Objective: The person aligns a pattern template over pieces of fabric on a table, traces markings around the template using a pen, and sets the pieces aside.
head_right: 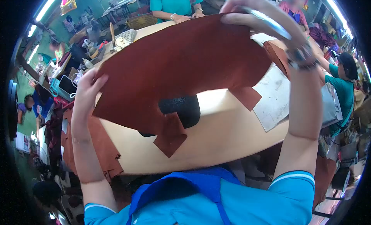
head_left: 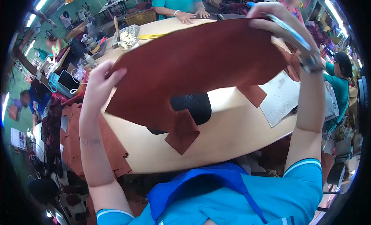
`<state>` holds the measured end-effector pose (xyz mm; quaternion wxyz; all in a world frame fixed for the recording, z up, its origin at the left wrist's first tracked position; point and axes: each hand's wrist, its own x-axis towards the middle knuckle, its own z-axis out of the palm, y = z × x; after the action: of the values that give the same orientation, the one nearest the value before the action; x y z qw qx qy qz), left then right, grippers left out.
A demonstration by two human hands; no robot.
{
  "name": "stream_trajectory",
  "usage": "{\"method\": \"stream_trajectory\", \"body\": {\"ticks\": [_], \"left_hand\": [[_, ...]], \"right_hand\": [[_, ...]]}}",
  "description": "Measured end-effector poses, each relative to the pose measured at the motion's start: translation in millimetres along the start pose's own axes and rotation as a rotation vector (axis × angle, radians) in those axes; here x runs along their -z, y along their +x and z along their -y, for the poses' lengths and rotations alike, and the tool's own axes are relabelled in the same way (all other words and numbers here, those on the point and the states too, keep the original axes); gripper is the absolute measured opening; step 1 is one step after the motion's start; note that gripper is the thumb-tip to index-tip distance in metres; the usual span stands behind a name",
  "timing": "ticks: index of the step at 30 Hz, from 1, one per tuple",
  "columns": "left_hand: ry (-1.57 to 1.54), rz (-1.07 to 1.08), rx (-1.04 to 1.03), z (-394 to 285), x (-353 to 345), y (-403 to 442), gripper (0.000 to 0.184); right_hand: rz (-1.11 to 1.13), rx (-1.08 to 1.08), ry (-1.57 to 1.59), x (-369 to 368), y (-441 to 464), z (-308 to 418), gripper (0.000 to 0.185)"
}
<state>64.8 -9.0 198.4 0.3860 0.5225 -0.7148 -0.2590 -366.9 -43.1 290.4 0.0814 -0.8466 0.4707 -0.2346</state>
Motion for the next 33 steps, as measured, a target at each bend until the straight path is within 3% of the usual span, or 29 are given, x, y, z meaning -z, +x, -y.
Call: {"method": "stream_trajectory", "body": {"ticks": [1, 3, 5, 6, 7, 8, 9, 10, 11, 13, 16, 17, 21, 24, 25, 27, 30, 33], "left_hand": [[0.069, 0.066, -0.069, 14.6, 4.0, 26.9, 0.024], [0.121, 0.196, 0.186, 26.2, 2.8, 71.5, 0.025], [0.239, 0.152, 0.146, 59.5, -0.3, 122.9, 0.027], [0.137, 0.006, 0.114, 55.1, -4.1, 136.5, 0.024], [0.207, -0.143, 0.06, 49.5, 0.5, 158.6, 0.022], [0.156, -0.368, -0.109, 46.3, 5.8, 176.8, 0.017], [-0.142, -0.55, -0.214, 18.7, 2.9, 175.0, 0.017], [-0.112, -0.644, -0.377, 4.8, 12.6, 179.8, 0.019], [-0.174, -0.706, -0.422, -7.3, 17.2, 178.2, 0.023], [-0.228, -0.71, -0.484, -25.2, 16.6, 156.3, 0.02], [0.1, -0.756, -0.726, -1.8, 2.0, 123.9, 0.018], [0.11, -0.694, -0.685, 10.1, -7.3, 109.8, 0.016], [0.11, -0.513, -0.512, 80.6, -65.7, 44.6, 0.008], [0.019, -0.35, -0.319, 129.4, -107.4, -7.8, 0.013], [0.048, -0.282, -0.28, 133.2, -115.1, -26.2, 0.013], [0.154, -0.196, -0.162, 136.9, -125.6, -61.6, 0.011], [0.309, -0.113, -0.157, 133.4, -129.0, -102.2, 0.011], [0.39, -0.06, -0.166, 122.9, -127.3, -136.6, 0.012]], "right_hand": [[0.1, -0.042, 0.028, -6.1, 16.7, -5.6, 0.02], [0.222, -0.097, -0.029, -24.8, 54.8, -28.0, 0.026], [-0.031, -0.253, 0.272, -60.7, 94.7, -57.9, 0.021], [-0.18, -0.156, 0.167, -61.3, 107.8, -59.9, 0.019], [-0.542, 0.142, -0.079, -66.0, 122.1, -64.0, 0.017], [-0.693, 0.129, -0.083, -60.8, 132.2, -72.1, 0.017], [-0.84, 0.112, -0.081, -50.2, 134.4, -58.9, 0.018], [-0.853, -0.09, -0.145, -37.4, 132.7, -48.3, 0.012], [-0.919, 0.099, 0.212, -28.1, 127.2, -46.0, 0.012], [-0.791, 0.006, 0.427, -20.6, 86.1, -3.3, 0.012], [-0.915, 0.232, 0.212, -48.3, 79.4, -43.9, 0.01], [-0.94, 0.341, 0.098, -61.7, 75.1, -66.1, 0.011], [-0.688, 0.163, 0.229, -146.1, 11.6, -90.1, 0.01], [-0.537, 0.045, 0.271, -208.6, -40.7, -100.8, 0.011], [-0.482, 0.049, 0.242, -221.7, -58.4, -99.5, 0.012], [-0.324, -0.16, 0.29, -241.3, -92.5, -91.3, 0.013], [-0.285, -0.041, 0.112, -247.5, -129.6, -70.5, 0.012], [-0.281, -0.085, 0.126, -254.2, -163.3, -54.1, 0.012]]}}
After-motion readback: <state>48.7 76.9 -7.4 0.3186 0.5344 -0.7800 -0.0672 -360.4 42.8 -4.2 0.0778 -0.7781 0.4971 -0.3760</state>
